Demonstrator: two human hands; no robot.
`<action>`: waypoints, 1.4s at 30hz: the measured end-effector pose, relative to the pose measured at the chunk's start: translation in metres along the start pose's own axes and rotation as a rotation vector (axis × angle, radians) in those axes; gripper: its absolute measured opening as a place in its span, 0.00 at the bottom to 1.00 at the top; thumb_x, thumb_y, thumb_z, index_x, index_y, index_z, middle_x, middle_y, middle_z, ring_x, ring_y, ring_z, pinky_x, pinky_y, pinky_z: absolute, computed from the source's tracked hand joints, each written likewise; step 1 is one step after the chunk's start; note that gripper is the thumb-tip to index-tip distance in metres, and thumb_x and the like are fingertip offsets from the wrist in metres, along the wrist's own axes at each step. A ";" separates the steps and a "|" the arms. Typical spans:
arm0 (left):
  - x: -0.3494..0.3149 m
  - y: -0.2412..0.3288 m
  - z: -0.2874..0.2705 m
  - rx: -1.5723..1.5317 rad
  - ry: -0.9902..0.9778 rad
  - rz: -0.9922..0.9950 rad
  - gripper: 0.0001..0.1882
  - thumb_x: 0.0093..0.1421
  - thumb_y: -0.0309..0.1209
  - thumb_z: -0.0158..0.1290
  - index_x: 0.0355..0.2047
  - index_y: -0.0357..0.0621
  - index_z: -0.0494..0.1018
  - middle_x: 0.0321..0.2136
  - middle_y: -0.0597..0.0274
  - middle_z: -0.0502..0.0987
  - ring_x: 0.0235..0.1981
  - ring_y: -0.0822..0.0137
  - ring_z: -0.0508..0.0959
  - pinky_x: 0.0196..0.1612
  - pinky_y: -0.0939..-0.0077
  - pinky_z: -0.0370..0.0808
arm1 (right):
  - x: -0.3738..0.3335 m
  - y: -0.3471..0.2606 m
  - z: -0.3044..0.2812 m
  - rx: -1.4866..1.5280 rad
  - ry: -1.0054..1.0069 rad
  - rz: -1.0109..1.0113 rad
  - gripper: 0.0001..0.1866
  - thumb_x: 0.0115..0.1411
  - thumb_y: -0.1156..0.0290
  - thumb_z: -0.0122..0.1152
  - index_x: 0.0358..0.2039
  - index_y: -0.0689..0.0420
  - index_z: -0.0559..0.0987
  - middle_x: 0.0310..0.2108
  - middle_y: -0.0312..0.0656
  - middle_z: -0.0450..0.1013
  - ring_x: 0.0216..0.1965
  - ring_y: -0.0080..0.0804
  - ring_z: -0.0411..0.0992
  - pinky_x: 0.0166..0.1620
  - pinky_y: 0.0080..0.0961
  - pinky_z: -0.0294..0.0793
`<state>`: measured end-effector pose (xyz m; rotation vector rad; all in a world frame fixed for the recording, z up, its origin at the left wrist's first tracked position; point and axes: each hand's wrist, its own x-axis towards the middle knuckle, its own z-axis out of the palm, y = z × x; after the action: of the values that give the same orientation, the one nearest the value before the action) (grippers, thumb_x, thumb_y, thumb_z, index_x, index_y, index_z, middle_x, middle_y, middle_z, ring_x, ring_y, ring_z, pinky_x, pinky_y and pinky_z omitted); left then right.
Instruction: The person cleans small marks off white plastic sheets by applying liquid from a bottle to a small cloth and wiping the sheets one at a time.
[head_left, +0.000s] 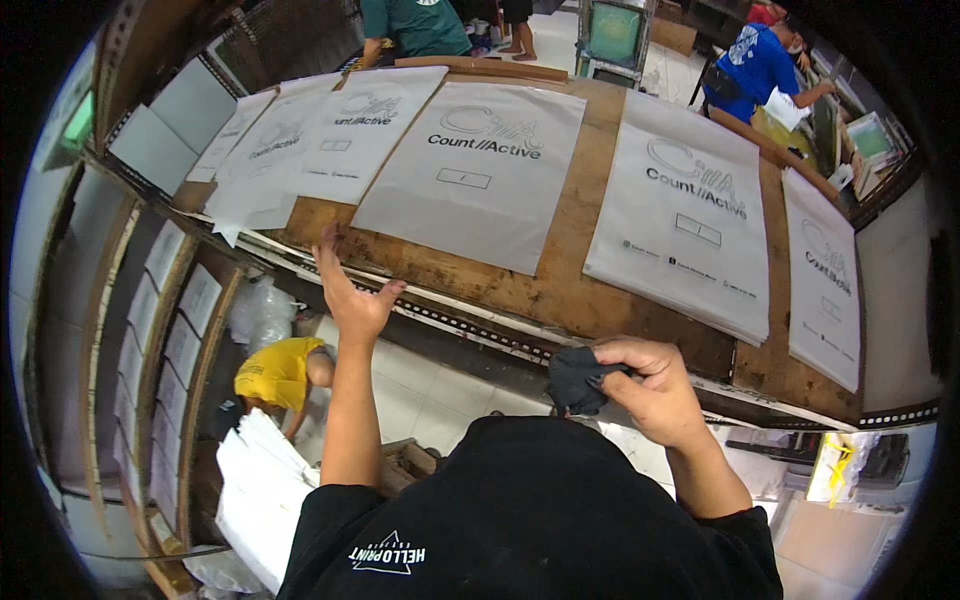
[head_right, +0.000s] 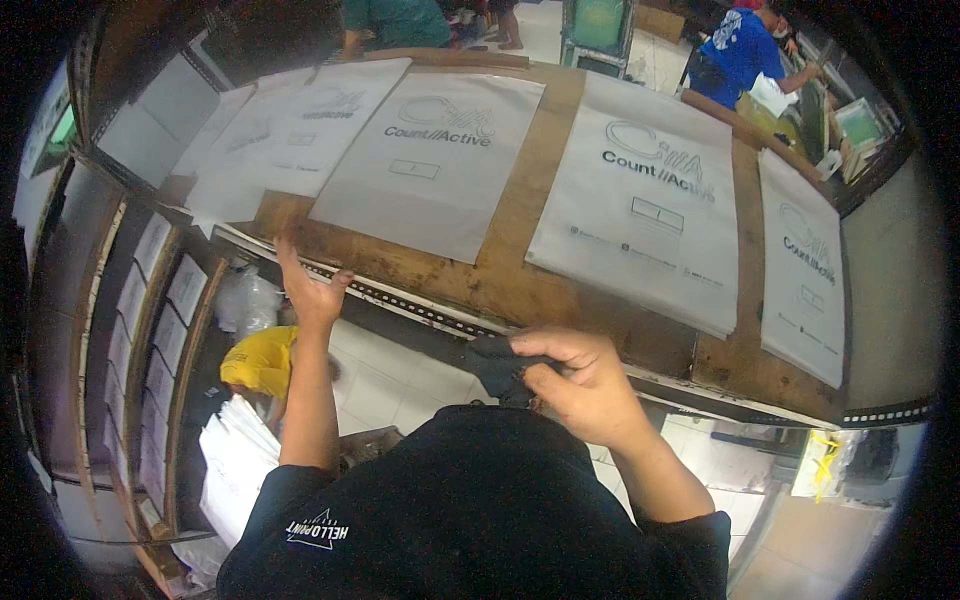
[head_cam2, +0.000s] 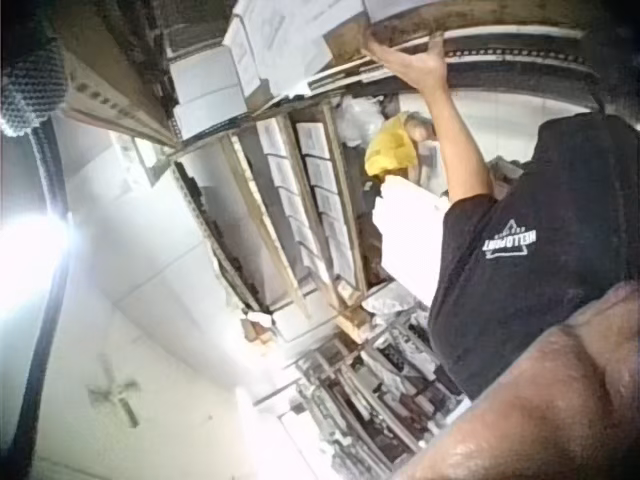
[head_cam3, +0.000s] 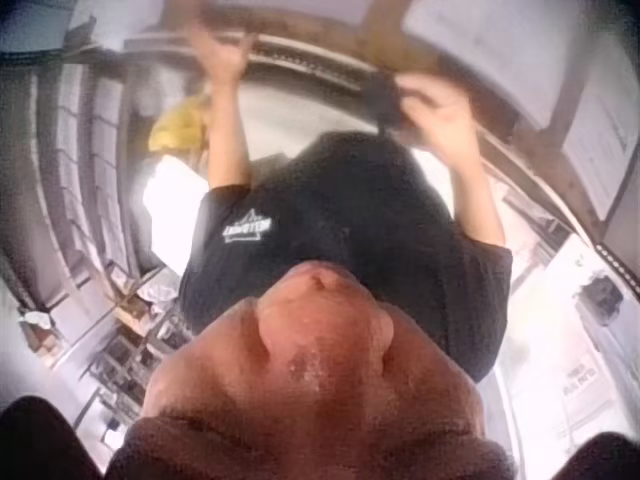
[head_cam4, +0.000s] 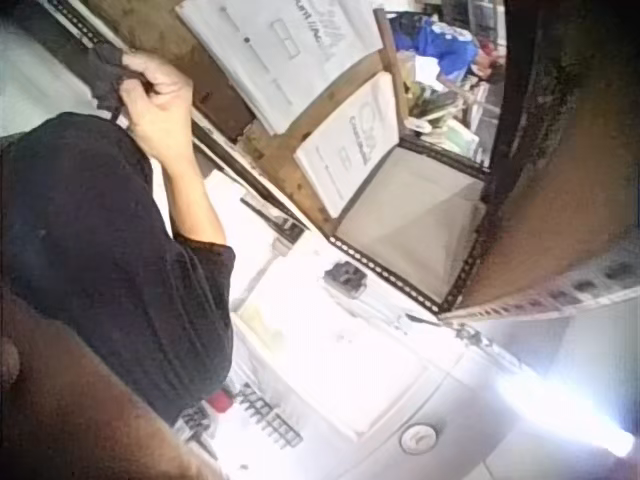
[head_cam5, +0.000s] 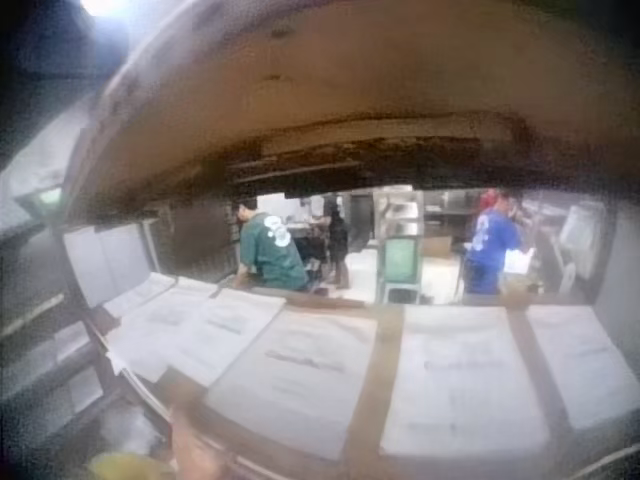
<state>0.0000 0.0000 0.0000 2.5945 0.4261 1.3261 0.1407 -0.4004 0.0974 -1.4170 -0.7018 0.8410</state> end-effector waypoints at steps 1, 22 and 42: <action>0.004 0.000 -0.007 -0.015 0.010 -0.009 0.62 0.57 0.63 0.61 0.74 0.33 0.41 0.74 0.43 0.49 0.74 0.41 0.51 0.74 0.42 0.45 | 0.001 0.008 0.007 -0.003 -0.007 -0.079 0.15 0.61 0.78 0.60 0.48 0.62 0.83 0.49 0.48 0.80 0.51 0.38 0.78 0.57 0.31 0.74; -0.198 0.193 -0.025 -0.382 0.015 -0.870 0.20 0.72 0.37 0.49 0.56 0.34 0.70 0.50 0.52 0.78 0.48 0.63 0.79 0.54 0.70 0.74 | 0.014 0.055 0.028 0.150 -0.487 -0.264 0.15 0.59 0.82 0.59 0.48 0.66 0.81 0.45 0.47 0.81 0.47 0.34 0.79 0.53 0.29 0.76; -0.362 0.368 -0.134 -0.420 -0.172 -1.076 0.22 0.67 0.42 0.58 0.50 0.35 0.77 0.47 0.49 0.81 0.50 0.55 0.81 0.55 0.65 0.76 | -0.038 0.025 0.165 0.819 -0.657 0.171 0.16 0.67 0.84 0.54 0.55 0.63 0.73 0.48 0.46 0.77 0.48 0.33 0.77 0.57 0.35 0.79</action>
<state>-0.2502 -0.4631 -0.0852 1.6364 1.1358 0.6819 -0.0195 -0.3426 0.0833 -0.4494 -0.6031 1.5413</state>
